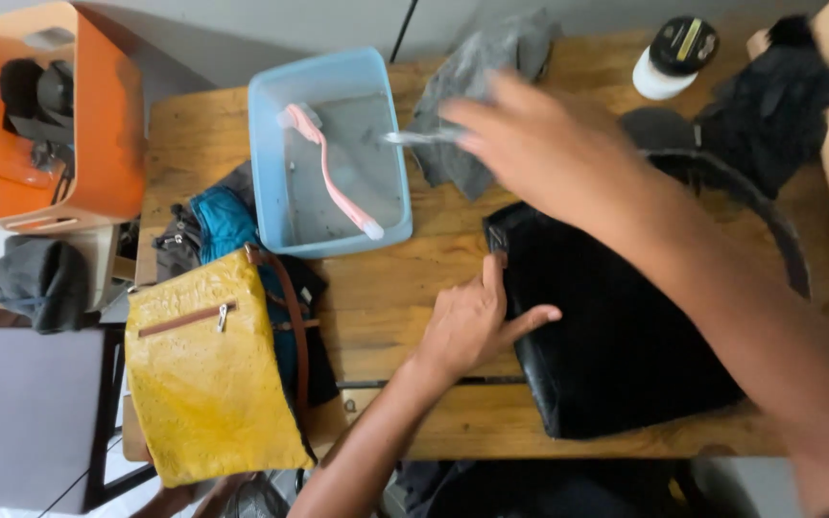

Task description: The person scrubs the interior lining of a black bag using a toothbrush. They repeatedly dip the brush into a container of water and continue cleaning the inside of the bag.

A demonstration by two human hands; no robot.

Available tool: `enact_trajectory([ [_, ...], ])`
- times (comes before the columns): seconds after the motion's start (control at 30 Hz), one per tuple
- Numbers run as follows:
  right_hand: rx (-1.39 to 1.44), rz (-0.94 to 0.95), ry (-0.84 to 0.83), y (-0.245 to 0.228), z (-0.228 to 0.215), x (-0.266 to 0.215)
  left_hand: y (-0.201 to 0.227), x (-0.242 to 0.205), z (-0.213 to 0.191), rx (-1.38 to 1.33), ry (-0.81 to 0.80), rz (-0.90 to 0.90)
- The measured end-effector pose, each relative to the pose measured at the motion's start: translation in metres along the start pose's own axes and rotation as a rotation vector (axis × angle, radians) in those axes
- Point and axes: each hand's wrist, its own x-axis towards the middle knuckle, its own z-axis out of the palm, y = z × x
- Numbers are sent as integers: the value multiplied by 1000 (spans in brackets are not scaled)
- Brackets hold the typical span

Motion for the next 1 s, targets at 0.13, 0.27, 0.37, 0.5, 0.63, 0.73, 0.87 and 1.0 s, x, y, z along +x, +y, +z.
enact_trajectory([
  [0.13,-159,103,121,66,-2,-87,5,1,-6,-85,-47,-46],
  [0.27,-188,203,364,116,48,-165,3,0,-10,-41,-39,-3],
  [0.37,-248,264,375,140,73,-194,5,6,-12,-62,-63,-33],
  [0.5,-334,303,423,140,95,-207,4,7,-14,-61,-115,-43],
  [0.63,-353,314,543,153,98,-204,4,6,-13,-82,-144,-77],
  [0.73,-194,334,406,147,86,-195,2,5,-8,-63,-98,-55],
  [0.87,-243,246,446,149,94,-193,3,7,-10,-64,-141,-64],
  [1.0,-196,264,473,150,100,-188,4,5,-7,-48,-152,-88],
])
